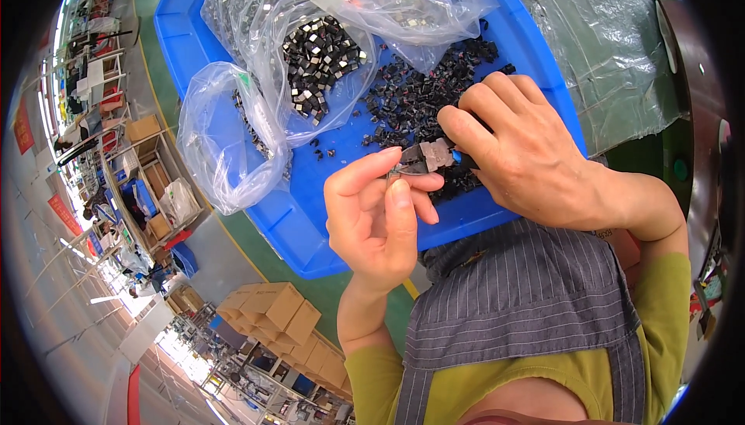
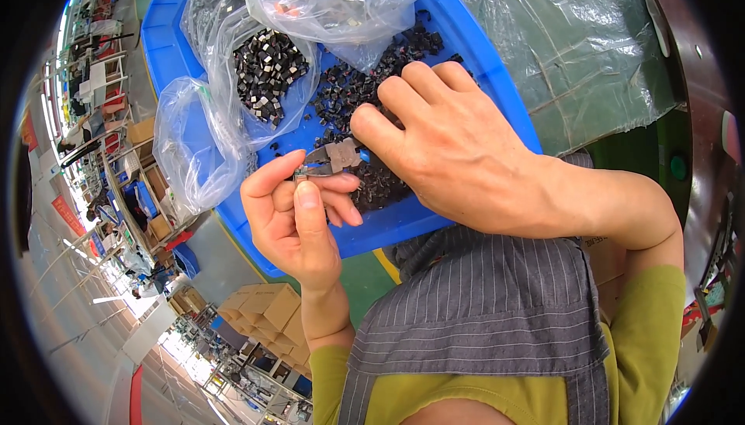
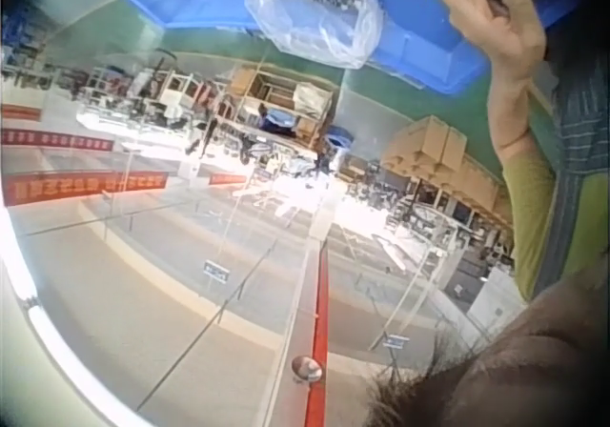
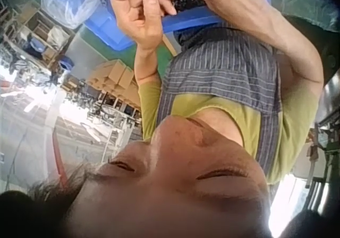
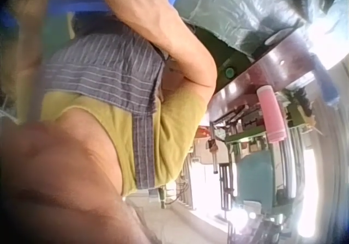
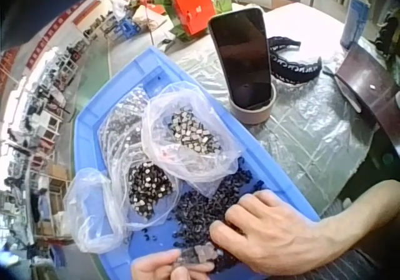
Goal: Assembling small components using pliers at a factory workstation.
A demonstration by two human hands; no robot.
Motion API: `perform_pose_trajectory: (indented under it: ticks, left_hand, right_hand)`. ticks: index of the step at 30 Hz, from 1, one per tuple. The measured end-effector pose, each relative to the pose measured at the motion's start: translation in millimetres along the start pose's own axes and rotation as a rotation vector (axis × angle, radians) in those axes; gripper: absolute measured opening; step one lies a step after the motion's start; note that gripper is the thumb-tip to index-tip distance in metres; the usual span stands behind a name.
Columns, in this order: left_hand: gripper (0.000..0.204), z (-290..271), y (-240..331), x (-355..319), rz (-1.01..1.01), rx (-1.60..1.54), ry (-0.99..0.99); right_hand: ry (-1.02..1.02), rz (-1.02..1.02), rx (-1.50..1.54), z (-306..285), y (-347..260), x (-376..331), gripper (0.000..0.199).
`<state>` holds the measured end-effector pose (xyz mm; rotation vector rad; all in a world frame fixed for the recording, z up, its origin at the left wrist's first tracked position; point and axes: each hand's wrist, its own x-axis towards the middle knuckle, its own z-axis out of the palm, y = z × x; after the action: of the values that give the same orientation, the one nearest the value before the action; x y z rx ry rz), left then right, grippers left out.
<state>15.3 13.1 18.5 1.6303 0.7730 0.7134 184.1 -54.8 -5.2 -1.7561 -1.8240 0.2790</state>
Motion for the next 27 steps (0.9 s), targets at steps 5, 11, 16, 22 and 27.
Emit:
perform_pose_trajectory:
  ticks: [5, 11, 16, 22, 27]
  left_hand:
    - [0.026, -0.2, -1.0, -0.2, 0.013, 0.029, -0.007]
    - [0.026, -4.3, 1.3, -1.6, -0.031, -0.066, -0.049]
    - [0.024, -0.3, 0.1, -0.4, -0.015, 0.003, 0.003]
    - [0.026, 0.8, 2.6, 0.7, -0.061, -0.030, 0.019]
    - [0.026, 1.5, 1.7, 0.1, -0.054, -0.014, 0.018]
  right_hand:
    - [-0.020, 0.001, -0.017, -0.6, -0.8, -0.1, 0.020]
    - [-0.069, 0.013, 0.023, -3.2, -1.1, -1.4, 0.019]
    - [-0.129, 0.020, 0.094, -3.1, -1.5, -2.3, 0.018]
    - [-0.029, 0.019, 0.042, 1.0, -1.2, -1.0, 0.020]
    - [0.053, 0.002, -0.034, 4.3, -0.9, -0.5, 0.021]
